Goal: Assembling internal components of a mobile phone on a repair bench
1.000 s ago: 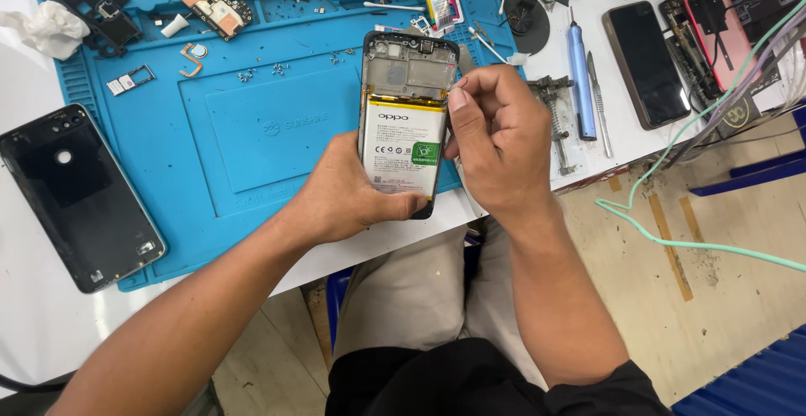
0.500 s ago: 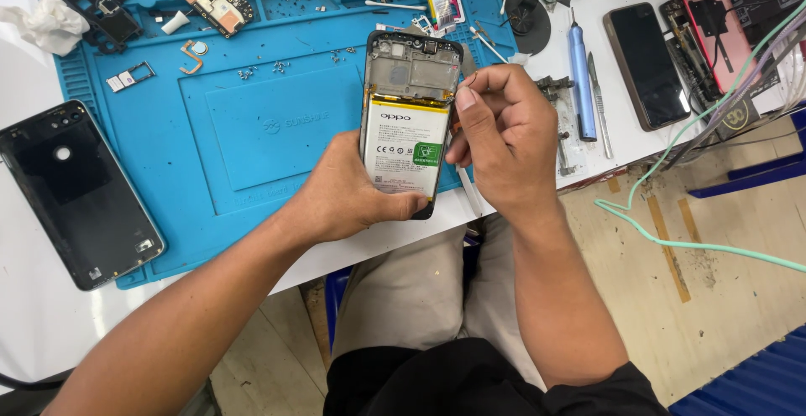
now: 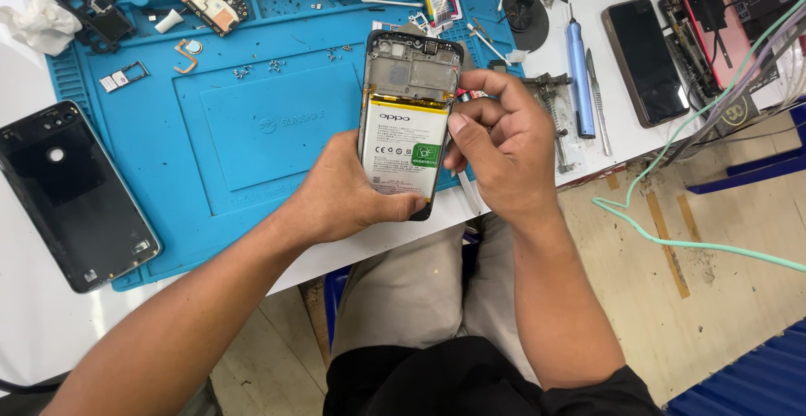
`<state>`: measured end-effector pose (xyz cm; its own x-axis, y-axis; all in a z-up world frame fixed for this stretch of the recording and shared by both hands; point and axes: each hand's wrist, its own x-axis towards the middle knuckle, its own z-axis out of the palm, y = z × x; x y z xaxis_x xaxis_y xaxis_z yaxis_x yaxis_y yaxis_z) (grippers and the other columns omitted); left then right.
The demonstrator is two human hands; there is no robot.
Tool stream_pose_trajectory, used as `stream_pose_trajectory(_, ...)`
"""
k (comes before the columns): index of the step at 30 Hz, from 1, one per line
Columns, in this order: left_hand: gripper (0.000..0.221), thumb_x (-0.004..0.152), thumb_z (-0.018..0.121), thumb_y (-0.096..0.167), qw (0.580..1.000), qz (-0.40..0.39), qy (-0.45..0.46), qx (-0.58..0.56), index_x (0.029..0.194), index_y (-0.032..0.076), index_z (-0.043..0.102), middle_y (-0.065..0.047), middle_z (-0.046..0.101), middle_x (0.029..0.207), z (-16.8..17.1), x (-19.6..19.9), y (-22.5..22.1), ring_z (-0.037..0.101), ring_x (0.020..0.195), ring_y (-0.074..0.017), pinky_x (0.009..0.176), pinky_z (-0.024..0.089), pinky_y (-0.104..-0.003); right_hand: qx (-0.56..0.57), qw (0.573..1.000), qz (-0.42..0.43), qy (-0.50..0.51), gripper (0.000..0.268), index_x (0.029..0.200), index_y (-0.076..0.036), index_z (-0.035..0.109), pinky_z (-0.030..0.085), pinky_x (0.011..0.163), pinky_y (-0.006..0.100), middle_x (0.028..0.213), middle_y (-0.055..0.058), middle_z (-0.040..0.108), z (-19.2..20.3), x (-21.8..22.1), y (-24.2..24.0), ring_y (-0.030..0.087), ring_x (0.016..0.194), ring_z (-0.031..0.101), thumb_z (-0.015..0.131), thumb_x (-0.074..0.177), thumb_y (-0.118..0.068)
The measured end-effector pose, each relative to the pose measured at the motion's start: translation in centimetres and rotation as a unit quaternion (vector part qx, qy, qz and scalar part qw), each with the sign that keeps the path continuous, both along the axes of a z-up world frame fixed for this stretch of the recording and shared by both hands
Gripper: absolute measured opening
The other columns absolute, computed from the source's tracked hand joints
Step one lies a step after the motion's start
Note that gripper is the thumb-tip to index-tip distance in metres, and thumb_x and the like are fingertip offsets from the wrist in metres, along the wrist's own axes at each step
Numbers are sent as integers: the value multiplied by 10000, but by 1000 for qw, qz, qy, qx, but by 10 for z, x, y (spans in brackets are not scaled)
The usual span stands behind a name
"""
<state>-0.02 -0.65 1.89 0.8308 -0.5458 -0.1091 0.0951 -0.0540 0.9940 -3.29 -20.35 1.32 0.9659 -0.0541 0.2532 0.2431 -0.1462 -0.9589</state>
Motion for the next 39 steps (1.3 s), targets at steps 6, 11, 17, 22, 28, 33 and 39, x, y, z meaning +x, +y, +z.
stream_pose_trajectory(6,496,593,918,77,1000,-4,4,5,1027,-47,716,-217,782,901,3,0,3,761,858,-298,770,626,-429,-13,1000,2,-11,287,1253,98,550,590,507,302,833,193,691,-3,1,-5,216,565,698,608,985,13)
stream_pose_trajectory(11,482,589,913,80,1000,-9,2,10,1018,-34,724,-204,784,892,5,0,3,761,840,-282,753,626,-424,-16,1000,9,-15,270,1235,102,566,599,510,310,821,200,699,0,1,-6,225,565,707,615,979,30)
stream_pose_trajectory(17,491,585,915,84,1000,-13,8,16,1023,-33,725,-202,784,894,4,-1,2,756,838,-280,755,621,-421,-6,999,27,-23,266,1225,114,568,606,520,318,812,198,696,0,0,-10,234,575,715,616,978,31)
stream_pose_trajectory(22,487,593,913,77,1000,-14,8,10,1027,-40,724,-216,783,899,4,-1,2,752,844,-281,756,622,-424,-14,999,28,-30,253,1213,121,572,609,521,323,806,201,698,1,0,-9,236,574,718,611,976,40)
stream_pose_trajectory(28,491,597,913,78,1000,-15,4,16,1036,-37,725,-214,781,902,3,-1,2,749,848,-281,767,618,-426,-34,998,16,-45,241,1209,119,578,605,536,321,773,182,684,-2,1,-6,224,574,711,604,984,38)
stream_pose_trajectory(33,499,598,915,92,1000,-17,2,25,1037,-41,719,-215,783,909,7,-1,1,747,862,-272,773,616,-421,-39,998,5,-43,198,1171,110,595,596,522,312,700,164,673,-4,2,-8,211,533,691,590,998,14)
stream_pose_trajectory(39,508,607,915,95,1000,-19,-13,15,1053,-40,715,-220,784,920,4,-1,2,752,885,-278,795,614,-430,-34,998,3,-50,191,1172,108,593,587,510,301,693,178,680,-8,3,-8,207,524,683,580,1018,-4)
